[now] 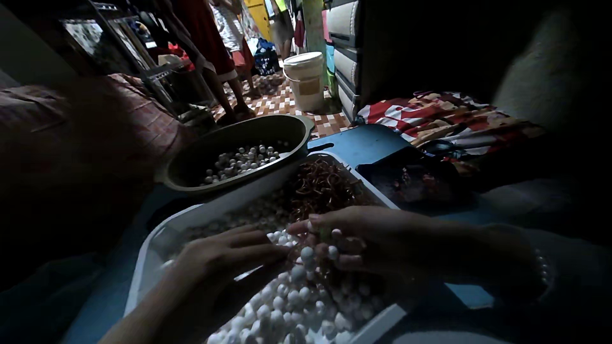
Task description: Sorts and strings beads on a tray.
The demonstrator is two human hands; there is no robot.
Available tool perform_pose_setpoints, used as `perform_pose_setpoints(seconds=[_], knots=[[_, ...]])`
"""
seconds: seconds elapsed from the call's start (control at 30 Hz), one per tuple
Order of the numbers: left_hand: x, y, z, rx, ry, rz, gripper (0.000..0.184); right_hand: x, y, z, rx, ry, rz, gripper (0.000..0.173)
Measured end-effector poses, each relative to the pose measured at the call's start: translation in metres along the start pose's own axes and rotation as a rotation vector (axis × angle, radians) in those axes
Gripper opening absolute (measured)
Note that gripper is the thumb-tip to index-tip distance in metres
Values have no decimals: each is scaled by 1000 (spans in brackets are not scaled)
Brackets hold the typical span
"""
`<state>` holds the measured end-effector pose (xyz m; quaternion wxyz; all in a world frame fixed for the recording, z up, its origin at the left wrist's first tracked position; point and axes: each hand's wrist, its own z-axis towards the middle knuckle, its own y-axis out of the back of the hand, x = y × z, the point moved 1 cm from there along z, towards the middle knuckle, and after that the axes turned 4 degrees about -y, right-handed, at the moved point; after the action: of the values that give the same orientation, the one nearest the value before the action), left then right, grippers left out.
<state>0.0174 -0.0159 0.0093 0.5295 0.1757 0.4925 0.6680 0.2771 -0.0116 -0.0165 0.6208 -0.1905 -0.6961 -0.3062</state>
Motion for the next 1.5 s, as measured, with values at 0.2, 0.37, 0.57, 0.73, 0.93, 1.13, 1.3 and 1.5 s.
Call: perform_pose_setpoints(seconds=[0.2, 0.37, 0.57, 0.73, 0.93, 1.13, 1.3, 1.5], knots=[[9, -8, 4, 0, -85, 185, 29, 10, -4, -3, -85, -209, 322, 33], [11, -8, 4, 12, -101, 239, 29, 15, -7, -1, -169, -316, 462, 19], [13, -5, 6, -19, -110, 257, 27, 8, 1, -7, -100, -136, 154, 35], [13, -3, 6, -50, -121, 265, 25, 9, 0, -8, -81, -149, 201, 41], [10, -4, 7, -30, -145, 258, 26, 28, -10, 1, -208, -389, 740, 20], [11, -3, 9, -76, -170, 246, 25, 22, -9, -1, -244, -377, 755, 20], [11, -2, 9, -64, -180, 261, 25, 17, -6, -5, -175, -311, 688, 25], [12, -2, 9, -59, -169, 271, 26, 12, -4, -3, -136, -233, 694, 30]])
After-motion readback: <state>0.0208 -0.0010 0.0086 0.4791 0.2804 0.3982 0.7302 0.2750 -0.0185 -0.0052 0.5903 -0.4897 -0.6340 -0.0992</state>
